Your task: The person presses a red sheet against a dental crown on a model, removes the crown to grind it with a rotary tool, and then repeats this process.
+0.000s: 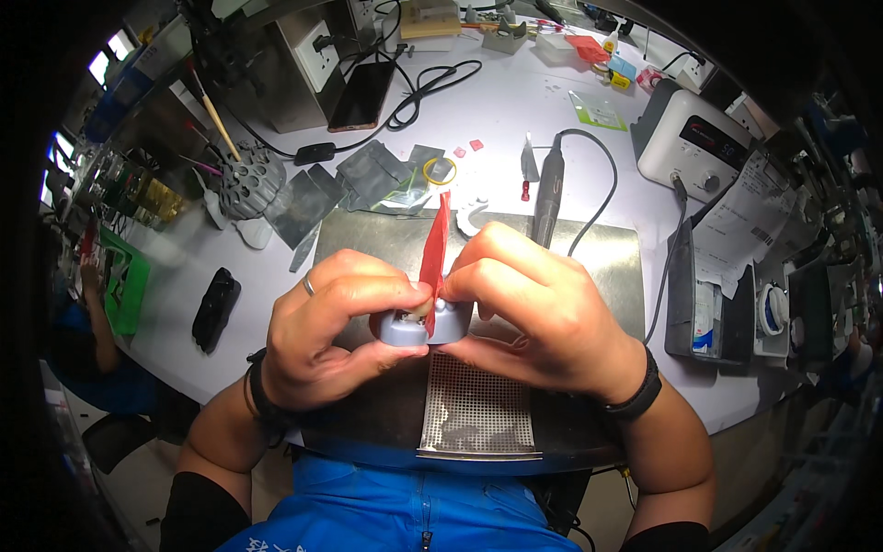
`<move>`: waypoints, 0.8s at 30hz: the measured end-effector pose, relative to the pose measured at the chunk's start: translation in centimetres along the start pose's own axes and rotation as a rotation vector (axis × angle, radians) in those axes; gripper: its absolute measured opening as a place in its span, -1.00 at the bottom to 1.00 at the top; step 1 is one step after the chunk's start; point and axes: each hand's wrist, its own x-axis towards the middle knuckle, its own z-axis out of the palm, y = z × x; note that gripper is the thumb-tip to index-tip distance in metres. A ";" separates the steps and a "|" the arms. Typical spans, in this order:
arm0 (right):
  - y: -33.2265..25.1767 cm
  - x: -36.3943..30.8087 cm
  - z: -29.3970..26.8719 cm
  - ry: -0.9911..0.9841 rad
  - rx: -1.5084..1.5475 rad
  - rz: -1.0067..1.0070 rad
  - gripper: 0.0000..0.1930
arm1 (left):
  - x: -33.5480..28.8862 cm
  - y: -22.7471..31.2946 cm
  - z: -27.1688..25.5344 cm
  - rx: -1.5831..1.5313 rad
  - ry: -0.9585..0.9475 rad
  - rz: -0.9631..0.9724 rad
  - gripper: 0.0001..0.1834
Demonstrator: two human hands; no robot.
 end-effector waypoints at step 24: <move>0.5 -0.2 0.4 0.006 -0.018 -0.002 -0.60 | -0.1 0.1 0.5 -0.006 0.001 -0.073 -0.47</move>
